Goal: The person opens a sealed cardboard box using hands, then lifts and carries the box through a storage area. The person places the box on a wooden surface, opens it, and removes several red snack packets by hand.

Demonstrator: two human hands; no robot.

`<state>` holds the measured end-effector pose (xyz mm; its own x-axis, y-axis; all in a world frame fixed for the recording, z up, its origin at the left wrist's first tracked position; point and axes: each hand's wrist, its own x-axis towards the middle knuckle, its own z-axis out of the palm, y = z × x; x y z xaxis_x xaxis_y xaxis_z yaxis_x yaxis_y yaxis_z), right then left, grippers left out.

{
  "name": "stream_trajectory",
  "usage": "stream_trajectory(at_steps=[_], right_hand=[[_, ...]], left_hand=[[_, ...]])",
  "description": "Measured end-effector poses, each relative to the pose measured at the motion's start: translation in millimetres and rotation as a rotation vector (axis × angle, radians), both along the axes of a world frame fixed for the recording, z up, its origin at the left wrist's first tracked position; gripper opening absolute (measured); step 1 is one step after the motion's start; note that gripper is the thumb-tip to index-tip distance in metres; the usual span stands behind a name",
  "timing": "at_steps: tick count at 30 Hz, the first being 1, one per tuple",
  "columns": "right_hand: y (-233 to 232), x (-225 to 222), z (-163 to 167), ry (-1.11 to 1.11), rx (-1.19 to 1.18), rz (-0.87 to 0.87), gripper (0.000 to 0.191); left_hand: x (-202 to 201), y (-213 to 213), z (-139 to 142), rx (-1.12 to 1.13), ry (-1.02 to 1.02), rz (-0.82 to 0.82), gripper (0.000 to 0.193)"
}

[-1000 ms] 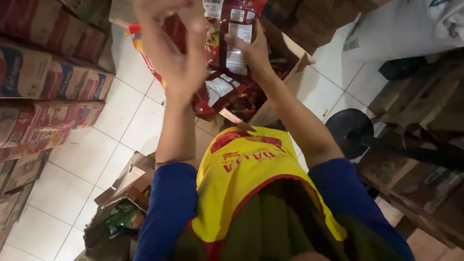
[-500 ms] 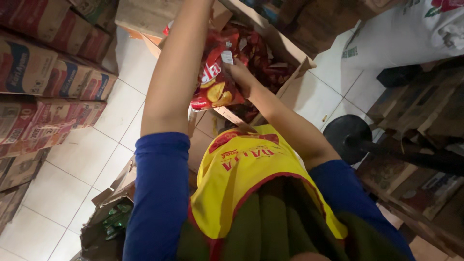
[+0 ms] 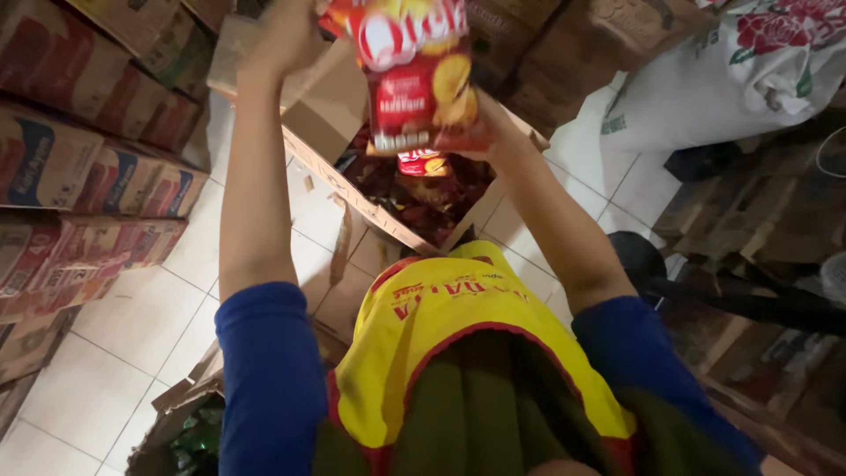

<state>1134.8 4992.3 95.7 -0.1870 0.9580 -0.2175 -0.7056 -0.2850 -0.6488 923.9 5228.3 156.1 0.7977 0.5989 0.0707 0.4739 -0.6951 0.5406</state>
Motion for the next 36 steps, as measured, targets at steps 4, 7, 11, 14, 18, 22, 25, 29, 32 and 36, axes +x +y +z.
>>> stream_trajectory(at_steps=[4, 7, 11, 14, 18, 22, 25, 29, 32, 36], right_hand=[[4, 22, 11, 0.224, 0.011, 0.065, 0.053], [11, 31, 20, 0.210, 0.127, 0.082, 0.054], [30, 38, 47, 0.306, -0.040, 0.066, 0.058], [48, 26, 67, 0.173, -0.019, 0.103, 0.067], [57, 20, 81, -0.007, -0.019, 0.120, 0.086], [59, 16, 46, -0.100, 0.002, 0.073, 0.074], [62, 13, -5, -0.119, -0.126, 0.181, 0.081], [49, 8, -75, -0.120, -0.383, 0.297, 0.096], [38, -6, -116, -0.077, -0.590, 0.182, 0.107], [35, -31, -149, 0.094, -0.735, 0.025, 0.102]], left_hand=[[-12, -4, -24, -0.247, -0.407, -0.436, 0.106], [-16, -3, -33, -0.450, -0.350, -0.413, 0.131], [-5, -12, -48, -0.345, -0.481, -0.369, 0.132], [13, -23, -61, -0.526, -0.666, -0.271, 0.097], [27, -22, -68, -0.633, -0.841, 0.134, 0.081], [35, -12, -78, -0.994, -1.126, 0.435, 0.084], [38, 2, -93, -1.017, -1.139, 0.568, 0.086], [39, 13, -111, -1.002, -1.092, 0.735, 0.079], [39, 10, -109, -1.082, -1.206, 0.734, 0.063], [37, -7, -82, -1.224, -1.395, 0.617, 0.044]])
